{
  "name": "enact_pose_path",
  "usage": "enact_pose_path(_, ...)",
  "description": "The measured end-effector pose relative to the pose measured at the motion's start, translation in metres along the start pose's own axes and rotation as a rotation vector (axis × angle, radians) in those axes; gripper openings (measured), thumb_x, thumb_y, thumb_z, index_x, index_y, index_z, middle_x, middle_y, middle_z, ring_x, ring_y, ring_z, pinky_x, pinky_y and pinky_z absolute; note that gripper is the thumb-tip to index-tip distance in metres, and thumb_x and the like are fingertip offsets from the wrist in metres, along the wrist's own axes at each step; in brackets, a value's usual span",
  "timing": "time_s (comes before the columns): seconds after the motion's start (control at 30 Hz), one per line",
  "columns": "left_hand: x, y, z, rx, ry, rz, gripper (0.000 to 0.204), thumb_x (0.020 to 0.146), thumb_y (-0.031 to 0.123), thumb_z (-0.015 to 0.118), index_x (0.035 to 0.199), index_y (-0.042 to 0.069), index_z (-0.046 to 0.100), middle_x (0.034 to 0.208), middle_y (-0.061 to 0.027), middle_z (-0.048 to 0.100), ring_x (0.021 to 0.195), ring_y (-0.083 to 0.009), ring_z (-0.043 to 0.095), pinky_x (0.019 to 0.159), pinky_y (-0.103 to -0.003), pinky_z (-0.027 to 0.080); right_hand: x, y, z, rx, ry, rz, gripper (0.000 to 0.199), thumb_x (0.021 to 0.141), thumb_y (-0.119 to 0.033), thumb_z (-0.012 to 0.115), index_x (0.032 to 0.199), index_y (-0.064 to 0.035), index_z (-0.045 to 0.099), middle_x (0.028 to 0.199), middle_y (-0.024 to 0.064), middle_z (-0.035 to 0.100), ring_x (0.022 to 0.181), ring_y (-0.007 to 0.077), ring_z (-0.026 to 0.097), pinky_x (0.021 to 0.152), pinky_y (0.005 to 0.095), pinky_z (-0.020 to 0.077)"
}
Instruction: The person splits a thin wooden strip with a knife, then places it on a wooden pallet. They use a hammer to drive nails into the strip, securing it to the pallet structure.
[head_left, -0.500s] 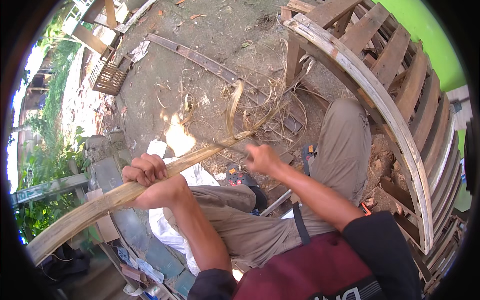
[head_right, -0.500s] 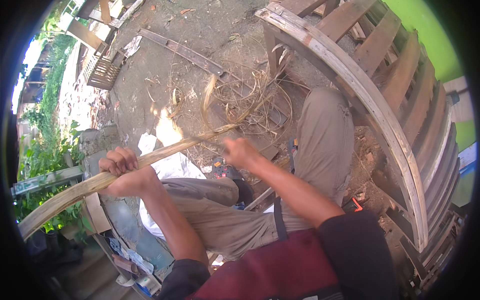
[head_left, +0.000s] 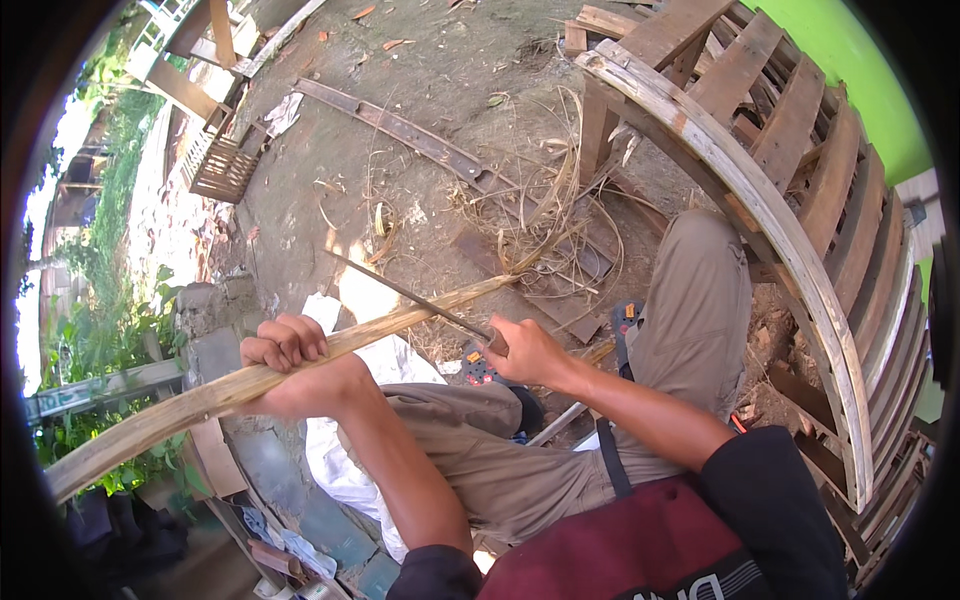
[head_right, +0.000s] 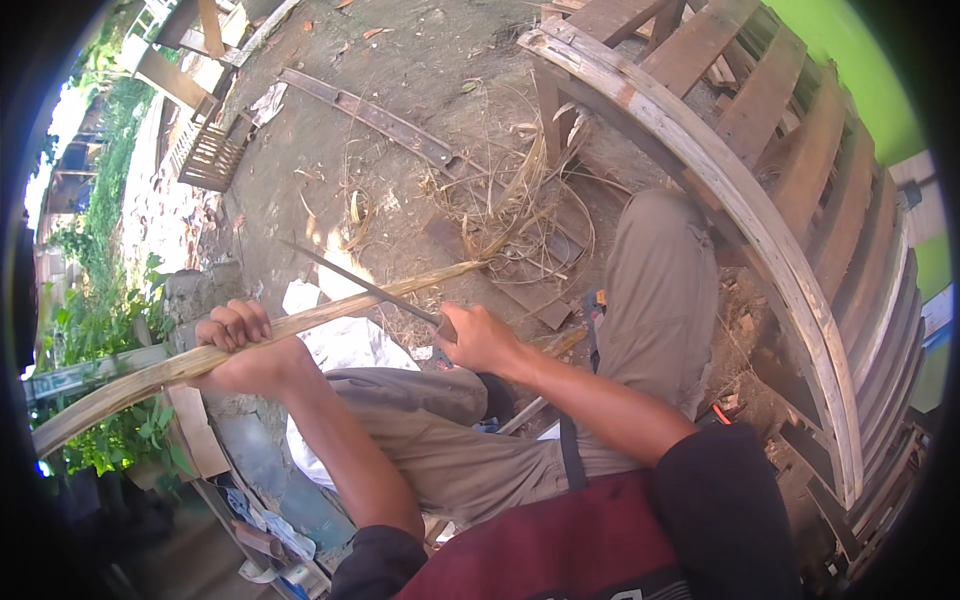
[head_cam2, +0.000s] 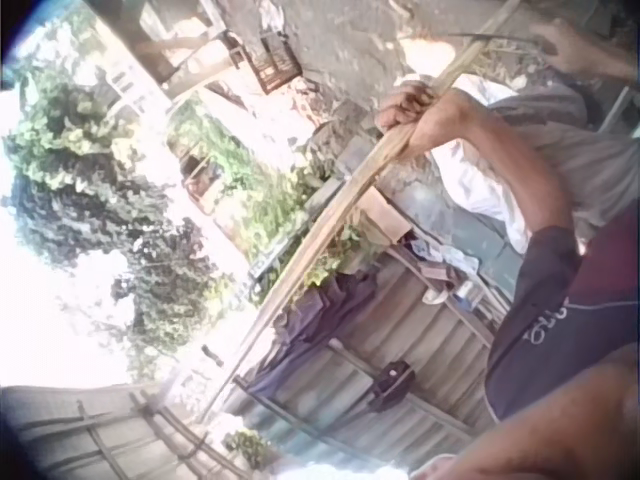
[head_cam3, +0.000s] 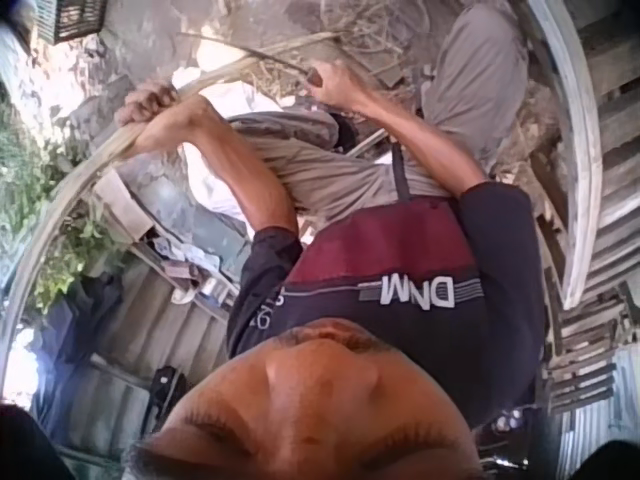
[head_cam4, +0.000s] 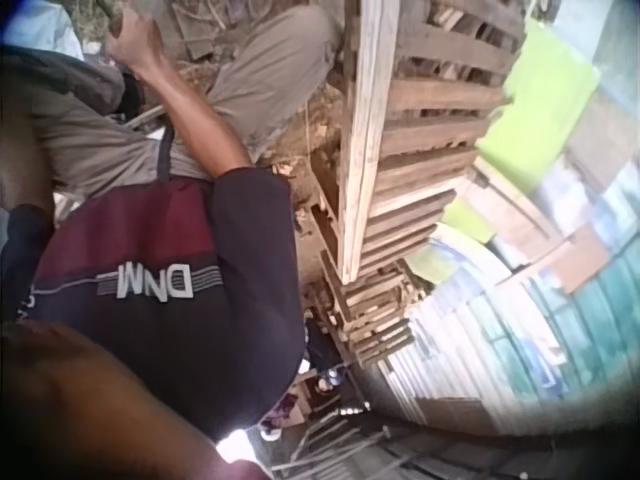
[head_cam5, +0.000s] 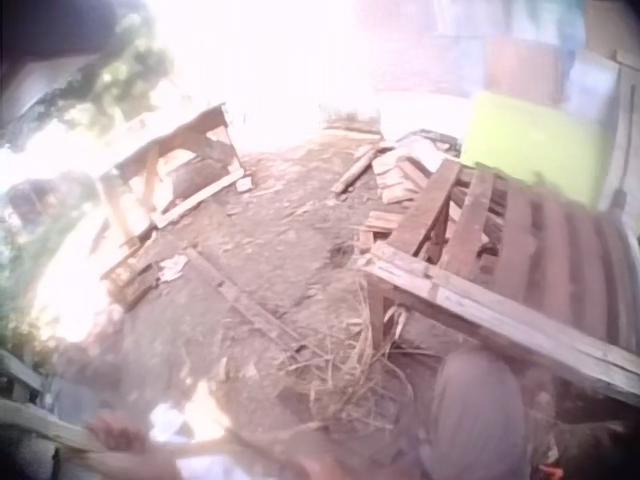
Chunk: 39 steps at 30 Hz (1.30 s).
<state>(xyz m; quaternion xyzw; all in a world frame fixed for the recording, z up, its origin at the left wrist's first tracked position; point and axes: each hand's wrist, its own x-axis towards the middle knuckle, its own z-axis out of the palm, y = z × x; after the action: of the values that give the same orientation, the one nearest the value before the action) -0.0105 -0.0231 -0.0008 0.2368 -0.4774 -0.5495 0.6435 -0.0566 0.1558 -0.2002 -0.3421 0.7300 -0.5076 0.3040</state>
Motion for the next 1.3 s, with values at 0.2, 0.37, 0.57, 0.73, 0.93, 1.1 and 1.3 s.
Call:
enact_pose_path(0.2,0.014,-0.01,-0.009,0.067,0.051,0.043,0.071,0.099,0.076,0.03,0.081,0.009,0.046,0.068,-0.0034,0.043,0.056,-0.0163,0.046,0.055,-0.029,0.04,0.0,-0.01,0.004,0.02,0.085,0.105,0.034,0.091,-0.027,0.072,0.087,0.0036,0.058,0.063,0.0224,0.062,0.062,0.0442,0.064,0.057,0.0491,0.0469)
enact_pose_path(0.37,0.011,0.006,-0.022,0.136,-0.064,0.058,0.049,0.105,0.055,0.05,0.102,0.006,0.054,0.089,-0.0065,0.058,0.077,-0.0156,0.06,0.071,-0.033,0.052,-0.002,-0.046,-0.014,0.122,0.078,0.124,0.038,0.091,-0.029,0.071,0.082,0.0034,0.054,0.062,0.0219,0.059,0.059,0.0408,0.062,0.057,0.0475,0.0454)
enact_pose_path(0.57,0.015,0.042,-0.022,0.33,-0.2,0.101,0.031,0.104,0.027,0.062,0.125,0.005,0.057,0.106,-0.004,0.065,0.096,-0.0125,0.065,0.082,-0.032,0.059,-0.008,-0.079,-0.021,0.11,0.058,0.016,0.043,0.092,-0.032,0.07,0.081,0.0055,0.054,0.062,0.026,0.059,0.062,0.0441,0.064,0.058,0.0485,0.046)
enact_pose_path(0.73,0.026,0.074,-0.011,0.336,-0.246,0.132,0.038,0.103,0.024,0.065,0.134,0.004,0.058,0.112,-0.0064,0.068,0.1,-0.0124,0.066,0.08,-0.031,0.058,-0.02,-0.102,-0.022,0.144,0.074,-0.018,0.047,0.094,-0.036,0.069,0.089,0.0099,0.06,0.064,0.0242,0.061,0.061,0.0386,0.066,0.058,0.0469,0.0465)
enact_pose_path(0.93,0.042,0.11,-0.007,0.261,-0.131,0.23,0.028,0.102,0.025,0.067,0.118,0.002,0.066,0.103,-0.0035,0.069,0.094,-0.0116,0.066,0.079,-0.033,0.057,-0.026,-0.156,-0.036,0.27,0.1,-0.145,0.039,0.099,-0.031,0.066,0.102,0.0081,0.06,0.059,0.0086,0.055,0.055,0.0128,0.05,0.056,0.0361,0.0426)
enact_pose_path(1.1,0.028,0.12,-0.007,0.335,-0.147,0.244,0.021,0.098,0.021,0.072,0.104,0.001,0.07,0.093,-0.0023,0.069,0.084,-0.0103,0.066,0.074,-0.03,0.057,-0.037,-0.223,-0.052,0.32,-0.024,-0.24,0.037,0.098,-0.026,0.065,0.107,0.0095,0.06,0.071,0.0201,0.069,0.066,0.0315,0.071,0.061,0.0421,0.0508)
enact_pose_path(1.3,-0.005,0.131,0.018,0.296,-0.233,0.256,0.021,0.096,0.014,0.075,0.106,-0.005,0.074,0.087,-0.002,0.068,0.08,-0.0056,0.06,0.07,-0.023,0.051,-0.045,-0.249,-0.062,0.307,0.032,-0.381,0.036,0.1,-0.022,0.064,0.111,0.0114,0.056,0.056,0.0079,0.055,0.05,0.0115,0.051,0.052,0.0344,0.0418)
